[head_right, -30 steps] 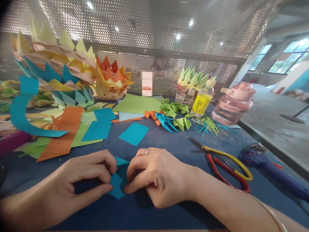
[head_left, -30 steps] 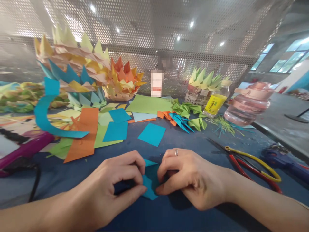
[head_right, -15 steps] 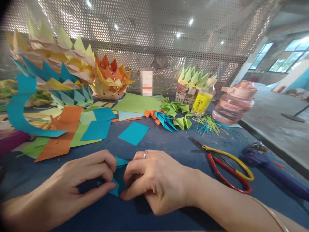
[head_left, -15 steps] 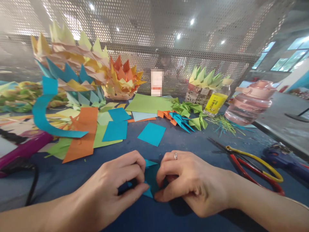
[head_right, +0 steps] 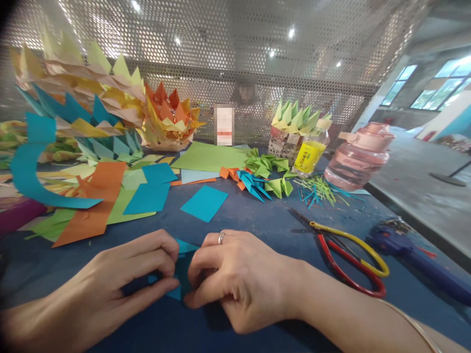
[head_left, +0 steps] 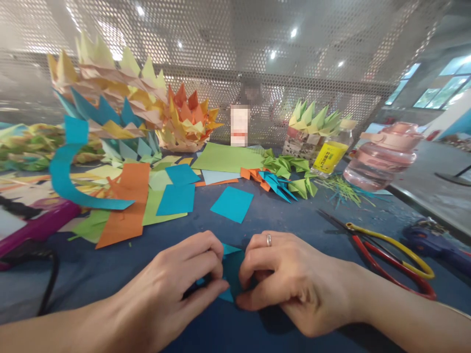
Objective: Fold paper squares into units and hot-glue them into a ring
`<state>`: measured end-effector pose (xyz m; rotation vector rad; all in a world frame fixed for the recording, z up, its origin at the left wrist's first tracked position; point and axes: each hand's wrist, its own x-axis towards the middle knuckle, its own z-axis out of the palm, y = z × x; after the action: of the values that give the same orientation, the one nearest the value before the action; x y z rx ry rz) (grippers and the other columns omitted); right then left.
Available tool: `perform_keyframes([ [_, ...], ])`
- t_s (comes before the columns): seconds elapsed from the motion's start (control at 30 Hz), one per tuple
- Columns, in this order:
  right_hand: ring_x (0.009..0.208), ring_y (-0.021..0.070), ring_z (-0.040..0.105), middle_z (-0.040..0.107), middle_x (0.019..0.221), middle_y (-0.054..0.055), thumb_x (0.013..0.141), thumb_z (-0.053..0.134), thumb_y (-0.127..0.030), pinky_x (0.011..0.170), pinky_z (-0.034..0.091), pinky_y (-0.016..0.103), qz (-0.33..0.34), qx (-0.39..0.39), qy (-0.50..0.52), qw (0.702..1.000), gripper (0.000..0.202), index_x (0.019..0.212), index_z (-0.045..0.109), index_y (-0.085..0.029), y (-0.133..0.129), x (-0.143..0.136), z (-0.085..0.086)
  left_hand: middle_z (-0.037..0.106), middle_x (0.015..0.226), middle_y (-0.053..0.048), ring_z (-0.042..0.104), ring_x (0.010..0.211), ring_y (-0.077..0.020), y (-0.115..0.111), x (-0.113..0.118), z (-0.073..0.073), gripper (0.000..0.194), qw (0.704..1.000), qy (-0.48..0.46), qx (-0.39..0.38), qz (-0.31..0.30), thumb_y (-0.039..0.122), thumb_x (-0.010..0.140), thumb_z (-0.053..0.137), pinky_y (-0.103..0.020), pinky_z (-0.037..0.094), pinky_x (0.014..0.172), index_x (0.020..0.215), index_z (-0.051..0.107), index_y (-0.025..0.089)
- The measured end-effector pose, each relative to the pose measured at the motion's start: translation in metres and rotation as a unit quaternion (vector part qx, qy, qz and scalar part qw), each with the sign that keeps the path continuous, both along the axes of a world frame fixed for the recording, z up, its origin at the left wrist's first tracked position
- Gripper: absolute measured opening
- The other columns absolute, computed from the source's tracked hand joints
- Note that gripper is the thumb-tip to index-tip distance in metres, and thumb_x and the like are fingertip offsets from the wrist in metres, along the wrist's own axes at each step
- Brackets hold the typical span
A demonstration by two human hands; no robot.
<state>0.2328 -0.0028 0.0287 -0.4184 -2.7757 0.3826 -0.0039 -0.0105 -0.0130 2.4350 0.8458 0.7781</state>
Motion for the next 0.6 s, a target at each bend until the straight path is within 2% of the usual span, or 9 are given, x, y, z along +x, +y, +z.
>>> perform_keyframes([
  [0.2, 0.076, 0.0136, 0.057, 0.071, 0.087, 0.003, 0.07, 0.042, 0.002, 0.077, 0.046, 0.027, -0.014, -0.04, 0.051, 0.998, 0.046, 0.099, 0.073, -0.016, 0.0002, -0.0014, -0.0023, 0.053, 0.091, 0.002, 0.054, 0.079, -0.0071, 0.0003, -0.0006, 0.0033, 0.009, 1.0, -0.004, 0.012, -0.007, 0.012, 0.092, 0.051, -0.016, 0.044, 0.071, 0.09, 0.052, 0.021],
  [0.37, 0.077, 0.015, 0.057, 0.068, 0.091, 0.003, 0.07, 0.045, 0.0, 0.074, 0.044, 0.03, -0.024, -0.022, 0.015, 0.999, 0.047, 0.102, 0.075, -0.017, -0.003, -0.0023, -0.0016, 0.054, 0.096, 0.0, 0.056, 0.084, -0.0082, 0.0018, -0.002, 0.0036, 0.017, 0.998, 0.015, 0.046, -0.038, 0.014, 0.097, 0.044, -0.016, 0.046, 0.074, 0.088, 0.057, 0.02],
  [0.47, 0.08, 0.0161, 0.057, 0.066, 0.094, 0.003, 0.071, 0.047, -0.003, 0.073, 0.044, 0.031, -0.022, -0.013, -0.012, 1.0, 0.045, 0.103, 0.075, -0.018, -0.0046, -0.0022, -0.0009, 0.058, 0.097, -0.001, 0.058, 0.086, -0.0106, 0.0002, -0.0013, 0.0031, 0.023, 0.993, 0.038, 0.102, -0.049, 0.014, 0.099, 0.039, -0.017, 0.048, 0.073, 0.094, 0.061, 0.021],
  [0.6, 0.083, 0.0167, 0.056, 0.067, 0.094, 0.002, 0.071, 0.049, -0.004, 0.074, 0.044, 0.031, -0.022, -0.01, -0.036, 0.999, 0.043, 0.103, 0.075, -0.017, -0.0056, -0.0023, 0.0008, 0.06, 0.075, 0.003, 0.057, 0.067, -0.0092, -0.0057, 0.0029, 0.0032, 0.033, 0.973, 0.037, 0.225, -0.023, 0.017, 0.101, 0.037, -0.018, 0.047, 0.063, 0.077, 0.06, 0.02],
])
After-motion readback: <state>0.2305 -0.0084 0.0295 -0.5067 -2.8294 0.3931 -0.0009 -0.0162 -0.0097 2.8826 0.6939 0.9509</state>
